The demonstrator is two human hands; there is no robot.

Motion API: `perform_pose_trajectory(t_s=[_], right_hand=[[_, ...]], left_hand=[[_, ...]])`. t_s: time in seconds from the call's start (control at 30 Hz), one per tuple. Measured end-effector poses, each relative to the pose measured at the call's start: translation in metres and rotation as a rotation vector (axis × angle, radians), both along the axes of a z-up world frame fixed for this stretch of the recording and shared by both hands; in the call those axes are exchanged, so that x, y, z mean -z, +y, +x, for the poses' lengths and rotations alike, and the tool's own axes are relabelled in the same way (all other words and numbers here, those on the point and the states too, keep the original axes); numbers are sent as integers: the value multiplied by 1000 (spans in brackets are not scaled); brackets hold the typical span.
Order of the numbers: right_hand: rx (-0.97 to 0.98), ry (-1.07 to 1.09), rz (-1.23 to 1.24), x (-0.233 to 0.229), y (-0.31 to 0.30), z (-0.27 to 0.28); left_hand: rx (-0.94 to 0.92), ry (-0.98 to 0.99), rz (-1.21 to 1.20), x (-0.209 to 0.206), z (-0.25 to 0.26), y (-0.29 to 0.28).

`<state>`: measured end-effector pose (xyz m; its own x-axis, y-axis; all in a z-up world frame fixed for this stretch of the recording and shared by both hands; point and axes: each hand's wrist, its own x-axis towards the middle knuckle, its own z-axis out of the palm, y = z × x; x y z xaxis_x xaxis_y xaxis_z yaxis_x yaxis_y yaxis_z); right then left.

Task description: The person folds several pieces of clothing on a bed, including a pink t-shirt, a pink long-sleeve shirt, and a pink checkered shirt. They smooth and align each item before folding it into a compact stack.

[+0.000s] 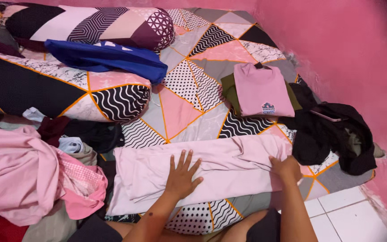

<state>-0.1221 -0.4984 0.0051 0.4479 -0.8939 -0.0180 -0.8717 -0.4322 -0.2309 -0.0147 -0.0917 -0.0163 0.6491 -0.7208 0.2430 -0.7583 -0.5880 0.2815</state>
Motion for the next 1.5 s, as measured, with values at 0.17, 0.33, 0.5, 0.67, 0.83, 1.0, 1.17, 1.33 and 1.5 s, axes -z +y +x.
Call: perform_pose_trajectory(t_s=[0.17,0.33,0.5,0.67,0.83,1.0,1.17,1.33,1.5], right_hand=[[-217,-576,211,-49,81,32],[-1044,-440,154,-52,219,40],[-885,-386,300,-48,240,39],[-946,-395,-134,-38,230,35],[-933,-297,-216,-22,232,37],[-993,-33,-221,-5,240,45],[-1064,62,-267,6,228,56],[-825,-163,-138,-11,199,68],[-538,-287,-97,-32,205,46]], left_hand=[[-161,735,-659,13,14,-15],[-346,1873,-1311,36,41,-24],[-405,1444,-1148,38,35,-33],[-692,772,-691,1,9,-53],[-657,491,-859,-19,-13,-37],[-593,235,-813,-26,-30,-36],[-216,149,-307,-26,-25,-38],[-253,-17,-211,-11,-7,-24],[-267,13,-168,1,-14,-25]])
